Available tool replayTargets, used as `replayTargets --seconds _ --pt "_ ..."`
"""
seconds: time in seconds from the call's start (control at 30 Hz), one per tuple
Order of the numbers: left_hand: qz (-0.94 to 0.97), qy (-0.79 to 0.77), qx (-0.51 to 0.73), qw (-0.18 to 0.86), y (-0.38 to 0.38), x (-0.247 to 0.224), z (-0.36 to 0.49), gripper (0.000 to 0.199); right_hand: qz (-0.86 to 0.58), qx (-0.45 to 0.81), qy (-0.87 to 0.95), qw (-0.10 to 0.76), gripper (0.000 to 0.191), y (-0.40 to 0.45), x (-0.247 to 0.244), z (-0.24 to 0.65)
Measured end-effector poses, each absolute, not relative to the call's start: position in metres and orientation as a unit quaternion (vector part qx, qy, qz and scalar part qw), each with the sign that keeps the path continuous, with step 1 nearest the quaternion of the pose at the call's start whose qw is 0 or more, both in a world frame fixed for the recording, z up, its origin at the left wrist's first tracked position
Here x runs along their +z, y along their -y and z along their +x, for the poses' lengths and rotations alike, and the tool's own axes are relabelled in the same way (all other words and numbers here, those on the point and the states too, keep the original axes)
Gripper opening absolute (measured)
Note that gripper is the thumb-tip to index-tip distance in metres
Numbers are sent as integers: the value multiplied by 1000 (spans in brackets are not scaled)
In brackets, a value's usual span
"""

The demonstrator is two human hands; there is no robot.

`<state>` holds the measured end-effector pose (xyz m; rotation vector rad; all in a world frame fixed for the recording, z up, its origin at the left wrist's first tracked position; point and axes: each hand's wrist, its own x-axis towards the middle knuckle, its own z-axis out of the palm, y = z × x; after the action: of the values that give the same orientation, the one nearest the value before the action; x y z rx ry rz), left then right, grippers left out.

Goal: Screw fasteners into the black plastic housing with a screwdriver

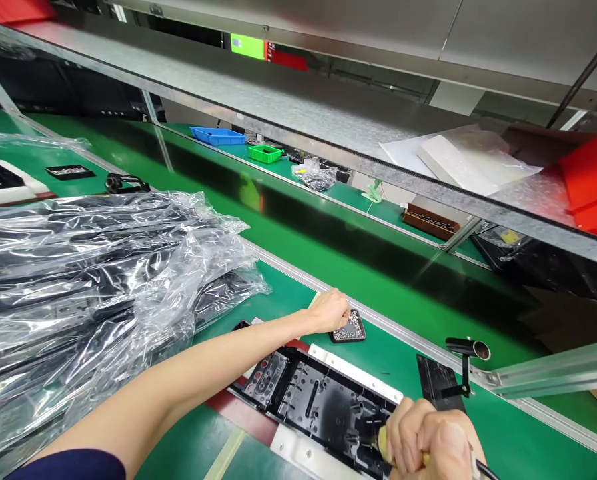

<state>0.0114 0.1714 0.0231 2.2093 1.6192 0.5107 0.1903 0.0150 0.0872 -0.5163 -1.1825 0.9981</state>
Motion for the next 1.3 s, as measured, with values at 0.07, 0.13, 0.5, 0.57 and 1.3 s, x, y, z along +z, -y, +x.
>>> replayTargets --seconds 0.07,0.13,0.5,0.57,1.3 --pt "764 -573 207 210 -160 36 9 13 -247 435 520 692 33 -16 88 188" --pt "747 -569 240 246 -143 48 7 14 -269 412 503 711 35 -15 92 183" --pt "788 -435 305 310 -61 48 18 18 -297 421 480 710 34 -10 106 177" --pt "813 -404 300 293 -57 44 23 20 -299 415 480 713 34 -10 106 178" --pt "914 -275 268 132 -54 23 30 17 -289 390 487 727 33 -10 102 176"
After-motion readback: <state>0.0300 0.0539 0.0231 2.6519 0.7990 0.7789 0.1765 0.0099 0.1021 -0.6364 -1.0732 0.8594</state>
